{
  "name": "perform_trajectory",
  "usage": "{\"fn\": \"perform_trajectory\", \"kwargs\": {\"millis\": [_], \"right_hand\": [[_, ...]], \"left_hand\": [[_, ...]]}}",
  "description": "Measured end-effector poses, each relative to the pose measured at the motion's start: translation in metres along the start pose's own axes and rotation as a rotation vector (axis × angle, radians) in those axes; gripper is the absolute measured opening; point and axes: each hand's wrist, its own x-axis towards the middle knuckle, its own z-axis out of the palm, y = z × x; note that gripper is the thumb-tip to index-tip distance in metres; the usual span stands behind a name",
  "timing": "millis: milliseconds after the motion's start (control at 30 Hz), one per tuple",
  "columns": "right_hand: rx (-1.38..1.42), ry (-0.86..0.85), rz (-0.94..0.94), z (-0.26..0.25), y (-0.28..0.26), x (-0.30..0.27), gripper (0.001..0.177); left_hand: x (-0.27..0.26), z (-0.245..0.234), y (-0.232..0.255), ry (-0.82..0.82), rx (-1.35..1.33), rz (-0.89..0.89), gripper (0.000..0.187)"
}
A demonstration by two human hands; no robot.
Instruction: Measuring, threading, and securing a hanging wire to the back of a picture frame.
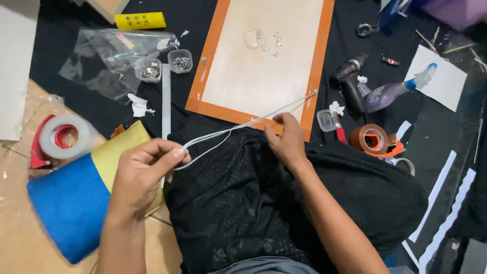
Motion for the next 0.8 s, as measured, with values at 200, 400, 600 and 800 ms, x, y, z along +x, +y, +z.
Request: {"fn": "perform_trajectory", "kwargs": {"millis": [200,400,600,800], "right_hand": [[-0.032,-0.035,-0.629,0.013,-0.066,0.020,0.056],[-0.193,0.092,-0.539,0.046,-0.078,0.095,0.070],[-0.490,-0.385,-0.280,0.095,-0.067,0.163,0.058],[-0.465,-0.144,-0.523,0.128,-0.088,0.177,0.065]], "left_hand": [[0.067,-0.010,0.063,-0.092,0.968,0.390,0.010],[0.215,-0.041,0.017,0.031,1.274,0.350,0.018],[0.324,-0.080,-0.031,0.163,1.277,0.185,0.017],[0.394,-0.132,-0.076,0.320,1.379,0.085,0.014]]}}
